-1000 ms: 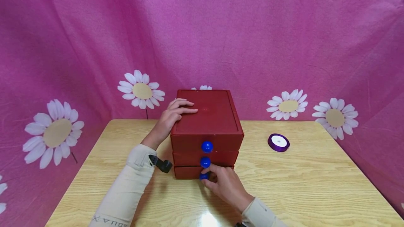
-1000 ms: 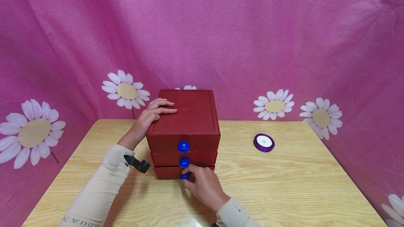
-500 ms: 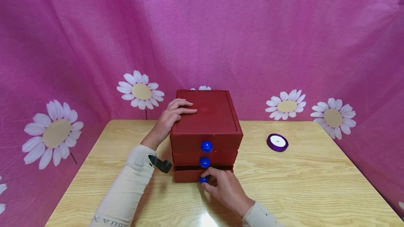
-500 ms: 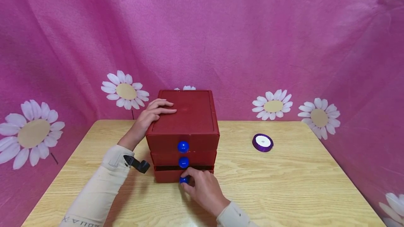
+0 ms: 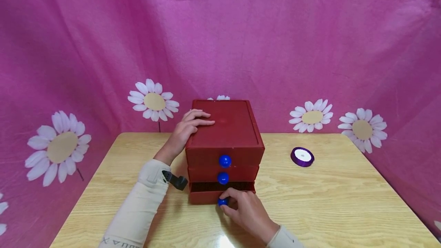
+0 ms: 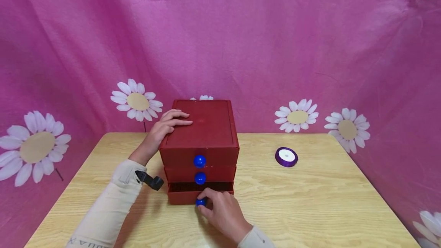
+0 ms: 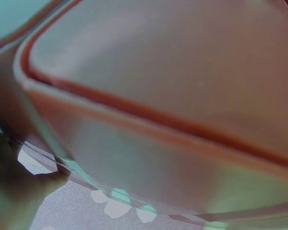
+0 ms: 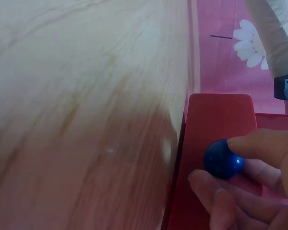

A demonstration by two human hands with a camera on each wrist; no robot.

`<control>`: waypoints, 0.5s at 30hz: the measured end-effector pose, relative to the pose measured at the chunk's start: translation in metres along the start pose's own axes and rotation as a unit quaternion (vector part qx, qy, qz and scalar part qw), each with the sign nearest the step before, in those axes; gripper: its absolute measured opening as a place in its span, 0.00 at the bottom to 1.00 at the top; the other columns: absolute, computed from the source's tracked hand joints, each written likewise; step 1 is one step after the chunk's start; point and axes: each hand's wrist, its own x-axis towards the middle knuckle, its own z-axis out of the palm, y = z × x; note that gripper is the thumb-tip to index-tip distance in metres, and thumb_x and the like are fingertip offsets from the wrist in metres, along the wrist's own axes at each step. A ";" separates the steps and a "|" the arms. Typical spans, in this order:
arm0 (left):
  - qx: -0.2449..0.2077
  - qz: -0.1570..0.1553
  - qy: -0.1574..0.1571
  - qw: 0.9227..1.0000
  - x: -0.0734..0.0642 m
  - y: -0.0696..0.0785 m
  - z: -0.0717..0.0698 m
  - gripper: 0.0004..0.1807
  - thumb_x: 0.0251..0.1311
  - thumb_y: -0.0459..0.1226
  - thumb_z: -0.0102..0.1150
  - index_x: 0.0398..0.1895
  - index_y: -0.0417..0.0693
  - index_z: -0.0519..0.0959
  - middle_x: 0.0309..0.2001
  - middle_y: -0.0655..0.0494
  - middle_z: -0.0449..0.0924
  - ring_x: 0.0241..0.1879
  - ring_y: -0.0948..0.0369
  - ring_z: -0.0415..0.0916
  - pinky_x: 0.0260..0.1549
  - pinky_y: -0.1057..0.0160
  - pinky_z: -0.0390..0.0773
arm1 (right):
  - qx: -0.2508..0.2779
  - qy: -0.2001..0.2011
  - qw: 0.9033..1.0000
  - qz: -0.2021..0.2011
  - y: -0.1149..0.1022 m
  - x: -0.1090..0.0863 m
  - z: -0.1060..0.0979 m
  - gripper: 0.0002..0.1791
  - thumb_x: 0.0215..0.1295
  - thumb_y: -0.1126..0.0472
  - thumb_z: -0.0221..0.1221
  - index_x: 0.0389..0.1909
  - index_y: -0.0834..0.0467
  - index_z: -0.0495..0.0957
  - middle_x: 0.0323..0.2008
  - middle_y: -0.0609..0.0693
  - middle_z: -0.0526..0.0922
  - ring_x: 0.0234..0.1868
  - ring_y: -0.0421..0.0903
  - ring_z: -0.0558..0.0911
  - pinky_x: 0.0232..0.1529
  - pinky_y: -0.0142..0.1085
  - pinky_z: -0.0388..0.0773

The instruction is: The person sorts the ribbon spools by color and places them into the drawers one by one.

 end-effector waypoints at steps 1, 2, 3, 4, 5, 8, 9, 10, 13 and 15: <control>0.000 -0.001 0.000 1.000 0.000 0.000 0.000 0.24 0.52 0.22 0.32 0.47 0.33 0.77 0.55 0.38 0.67 0.61 0.44 0.52 0.61 0.47 0.45 | -0.002 0.000 1.000 0.001 0.000 -0.001 0.000 0.06 0.53 0.54 0.62 0.34 0.45 0.78 0.23 0.33 0.78 0.21 0.29 0.73 0.22 0.25 0.69; -0.001 -0.004 0.000 1.000 0.000 0.000 0.001 0.24 0.52 0.22 0.32 0.47 0.32 0.77 0.56 0.38 0.67 0.61 0.44 0.52 0.61 0.47 0.45 | -0.003 -0.001 1.000 0.002 0.000 -0.001 0.000 0.06 0.53 0.54 0.62 0.34 0.44 0.78 0.24 0.33 0.78 0.21 0.29 0.72 0.22 0.25 0.68; 0.000 -0.004 0.002 1.000 0.000 -0.001 0.001 0.24 0.52 0.22 0.32 0.47 0.32 0.77 0.55 0.37 0.67 0.61 0.44 0.52 0.61 0.47 0.45 | -0.003 -0.002 1.000 0.001 0.000 -0.002 0.000 0.07 0.54 0.53 0.62 0.34 0.44 0.78 0.24 0.33 0.78 0.21 0.29 0.72 0.22 0.25 0.68; -0.001 -0.004 0.002 1.000 0.000 0.000 0.001 0.24 0.52 0.22 0.32 0.47 0.32 0.77 0.56 0.37 0.67 0.61 0.44 0.52 0.60 0.47 0.45 | -0.002 -0.004 1.000 0.002 0.000 -0.002 0.000 0.07 0.54 0.53 0.62 0.34 0.44 0.78 0.24 0.33 0.78 0.21 0.29 0.72 0.22 0.25 0.68; -0.001 -0.005 0.003 1.000 0.000 0.000 0.001 0.24 0.52 0.22 0.32 0.47 0.32 0.77 0.56 0.37 0.67 0.61 0.44 0.52 0.60 0.46 0.45 | 0.000 -0.006 1.000 0.002 0.000 -0.003 -0.001 0.07 0.54 0.53 0.62 0.34 0.45 0.78 0.24 0.34 0.78 0.21 0.29 0.72 0.22 0.25 0.68; -0.001 -0.007 0.001 1.000 0.000 0.001 0.001 0.24 0.53 0.23 0.32 0.47 0.32 0.77 0.56 0.38 0.66 0.61 0.44 0.52 0.61 0.47 0.45 | 0.001 -0.012 1.000 0.006 -0.001 -0.004 -0.002 0.07 0.54 0.53 0.61 0.35 0.44 0.78 0.25 0.34 0.78 0.22 0.29 0.72 0.23 0.25 0.69; 0.000 -0.006 0.000 1.000 0.000 0.001 0.001 0.24 0.53 0.22 0.32 0.48 0.33 0.77 0.56 0.38 0.66 0.61 0.44 0.51 0.61 0.47 0.45 | 0.001 -0.014 1.000 0.010 -0.001 -0.004 -0.002 0.07 0.54 0.53 0.61 0.35 0.44 0.78 0.25 0.34 0.78 0.22 0.29 0.72 0.23 0.25 0.69; 0.000 -0.005 -0.001 1.000 0.001 0.001 0.001 0.24 0.54 0.22 0.32 0.48 0.33 0.77 0.56 0.38 0.66 0.61 0.45 0.52 0.61 0.47 0.45 | 0.001 -0.017 1.000 0.014 -0.001 -0.004 -0.003 0.07 0.54 0.53 0.61 0.35 0.44 0.78 0.25 0.34 0.78 0.22 0.29 0.72 0.23 0.25 0.69; 0.001 -0.004 -0.003 1.000 0.001 0.002 0.001 0.24 0.53 0.22 0.31 0.48 0.33 0.77 0.56 0.38 0.66 0.61 0.44 0.51 0.61 0.47 0.45 | 0.003 -0.025 0.999 0.021 -0.002 -0.005 -0.003 0.07 0.54 0.53 0.61 0.35 0.44 0.78 0.26 0.34 0.78 0.23 0.29 0.73 0.24 0.25 0.70; 0.003 0.004 -0.002 1.000 0.001 0.002 0.001 0.24 0.52 0.22 0.31 0.47 0.32 0.77 0.55 0.37 0.67 0.61 0.43 0.51 0.61 0.47 0.44 | 0.005 -0.030 0.999 0.022 -0.003 -0.006 -0.003 0.07 0.55 0.52 0.61 0.35 0.44 0.77 0.26 0.34 0.78 0.23 0.29 0.73 0.25 0.25 0.70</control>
